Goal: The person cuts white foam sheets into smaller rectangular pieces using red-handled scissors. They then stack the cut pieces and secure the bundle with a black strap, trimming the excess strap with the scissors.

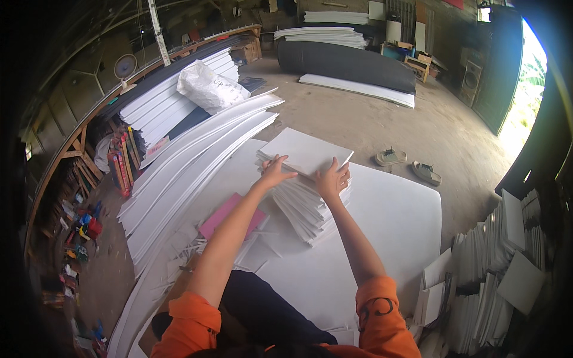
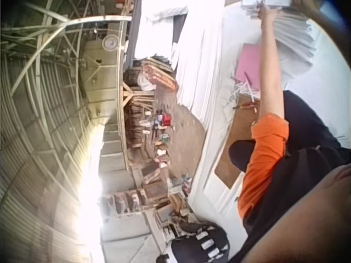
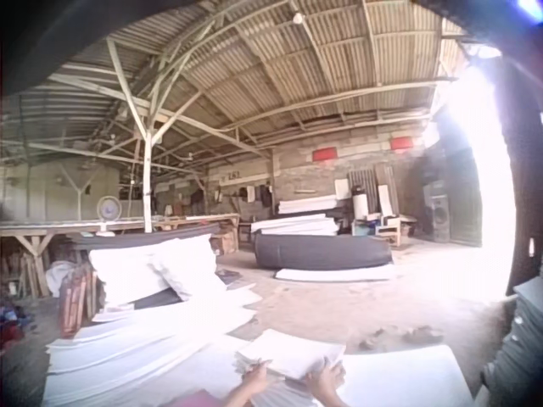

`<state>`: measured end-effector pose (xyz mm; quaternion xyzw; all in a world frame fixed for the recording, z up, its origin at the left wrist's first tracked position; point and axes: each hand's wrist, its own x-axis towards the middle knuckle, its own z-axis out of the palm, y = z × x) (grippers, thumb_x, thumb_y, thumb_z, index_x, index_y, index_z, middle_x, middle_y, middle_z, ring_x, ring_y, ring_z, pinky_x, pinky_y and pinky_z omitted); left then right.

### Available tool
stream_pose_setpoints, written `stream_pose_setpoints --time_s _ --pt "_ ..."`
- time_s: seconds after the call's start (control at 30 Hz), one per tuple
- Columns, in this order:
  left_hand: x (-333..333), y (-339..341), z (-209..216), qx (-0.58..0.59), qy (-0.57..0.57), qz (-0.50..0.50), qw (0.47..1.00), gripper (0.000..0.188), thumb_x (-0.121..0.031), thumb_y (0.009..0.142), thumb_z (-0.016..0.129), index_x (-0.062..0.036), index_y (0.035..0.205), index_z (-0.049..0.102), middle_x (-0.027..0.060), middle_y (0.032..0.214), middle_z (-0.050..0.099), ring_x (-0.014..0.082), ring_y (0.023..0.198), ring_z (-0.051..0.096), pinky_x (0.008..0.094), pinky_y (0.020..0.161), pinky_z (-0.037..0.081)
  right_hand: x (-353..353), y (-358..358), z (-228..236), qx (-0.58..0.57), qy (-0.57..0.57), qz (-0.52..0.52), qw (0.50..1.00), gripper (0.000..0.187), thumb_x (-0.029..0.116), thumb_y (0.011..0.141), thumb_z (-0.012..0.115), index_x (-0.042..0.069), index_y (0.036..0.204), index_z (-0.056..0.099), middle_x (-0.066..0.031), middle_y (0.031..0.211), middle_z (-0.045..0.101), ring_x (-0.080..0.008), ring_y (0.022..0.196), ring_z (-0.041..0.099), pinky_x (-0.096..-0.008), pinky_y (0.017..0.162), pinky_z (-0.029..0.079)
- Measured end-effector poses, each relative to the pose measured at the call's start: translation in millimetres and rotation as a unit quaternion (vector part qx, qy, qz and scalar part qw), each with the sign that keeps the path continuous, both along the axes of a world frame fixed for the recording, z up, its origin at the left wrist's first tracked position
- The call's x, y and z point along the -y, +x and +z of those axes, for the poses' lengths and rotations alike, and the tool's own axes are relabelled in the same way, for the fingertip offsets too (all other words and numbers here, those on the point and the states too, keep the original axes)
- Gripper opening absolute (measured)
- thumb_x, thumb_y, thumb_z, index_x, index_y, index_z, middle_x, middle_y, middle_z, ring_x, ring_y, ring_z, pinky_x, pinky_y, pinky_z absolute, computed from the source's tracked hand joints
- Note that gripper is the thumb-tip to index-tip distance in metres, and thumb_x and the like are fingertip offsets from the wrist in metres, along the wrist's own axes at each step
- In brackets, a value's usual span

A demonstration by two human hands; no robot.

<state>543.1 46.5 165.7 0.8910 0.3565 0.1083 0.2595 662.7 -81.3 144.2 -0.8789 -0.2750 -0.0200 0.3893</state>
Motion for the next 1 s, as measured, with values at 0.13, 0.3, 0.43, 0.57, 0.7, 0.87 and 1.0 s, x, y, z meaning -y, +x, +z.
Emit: stream_pose_setpoints --time_s 0.13,0.3,0.43,0.57,0.7,0.87,1.0 --pt "-9.2 -3.9 -21.4 0.065 0.047 -0.04 0.996 0.081 -0.046 0.065 0.067 -0.0184 0.131 0.028 0.0142 0.138 0.019 0.0364 0.123 0.015 0.0494 0.098 0.021 -4.6 -5.4 -2.6 0.045 0.012 0.007 0.999 0.07 0.028 0.074 0.062 0.009 0.129 0.026 -0.0282 0.134 0.007 -0.041 0.123 0.013 -0.057 0.093 0.017" --pt "-12.1 -73.3 -16.3 0.217 0.171 -0.036 0.96 0.07 -0.031 0.071 0.066 -0.0132 0.129 0.03 0.0207 0.131 0.025 0.0389 0.118 0.025 0.0447 0.098 0.025 10.5 -26.9 49.3 0.167 0.175 0.042 0.969 0.039 0.016 0.08 0.054 0.007 0.116 0.042 -0.0218 0.131 0.02 -0.0366 0.117 0.024 -0.0488 0.094 0.024" --pt "-2.6 -186.6 -6.9 0.179 0.155 -0.021 0.971 0.055 -0.025 0.074 0.062 -0.0128 0.122 0.039 0.014 0.129 0.03 0.0327 0.118 0.027 0.0405 0.098 0.027 13.6 -70.0 90.4 0.181 0.326 0.242 0.896 0.015 0.0 0.084 0.042 0.003 0.097 0.05 -0.0147 0.113 0.045 -0.0243 0.095 0.048 -0.0337 0.08 0.04" --pt "-8.3 -353.2 -47.2 0.033 -0.027 0.073 0.996 0.051 -0.022 0.076 0.06 -0.0092 0.122 0.039 0.0151 0.117 0.046 0.0309 0.104 0.046 0.0377 0.089 0.038 -17.5 -180.3 66.2 -0.063 0.187 0.47 0.86 0.012 0.002 0.085 0.042 0.002 0.093 0.051 -0.011 0.075 0.057 -0.0229 0.069 0.057 -0.0324 0.065 0.045" --pt "36.4 -472.1 -113.4 -0.085 -0.124 0.109 0.983 0.042 -0.021 0.079 0.058 -0.0061 0.116 0.045 0.014 0.103 0.056 0.0252 0.091 0.057 0.0351 0.079 0.045 -54.7 -254.0 -85.5 -0.049 -0.104 0.675 0.728 0.016 0.011 0.085 0.04 0.006 0.093 0.052 -0.0119 0.072 0.06 -0.0284 0.073 0.059 -0.0373 0.066 0.046" --pt "126.2 -537.3 -179.6 0.198 -0.228 0.318 0.899 0.026 -0.01 0.08 0.054 -0.0056 0.105 0.055 0.0097 0.084 0.062 0.0161 0.078 0.06 0.0283 0.07 0.047 -32.3 -333.4 -199.8 -0.006 -0.291 0.799 0.526 0.018 0.016 0.082 0.042 0.008 0.093 0.053 -0.0123 0.081 0.06 -0.0301 0.077 0.058 -0.0404 0.068 0.046" --pt "168.9 -536.0 -223.8 0.242 -0.171 0.432 0.852 0.026 -0.003 0.077 0.054 -0.0067 0.103 0.056 0.0062 0.076 0.062 0.0143 0.068 0.06 0.027 0.064 0.047 -46.8 -372.7 -213.5 -0.008 -0.243 0.887 0.393 0.014 0.013 0.081 0.047 0.007 0.092 0.053 -0.0127 0.079 0.059 -0.03 0.077 0.058 -0.0386 0.065 0.047"
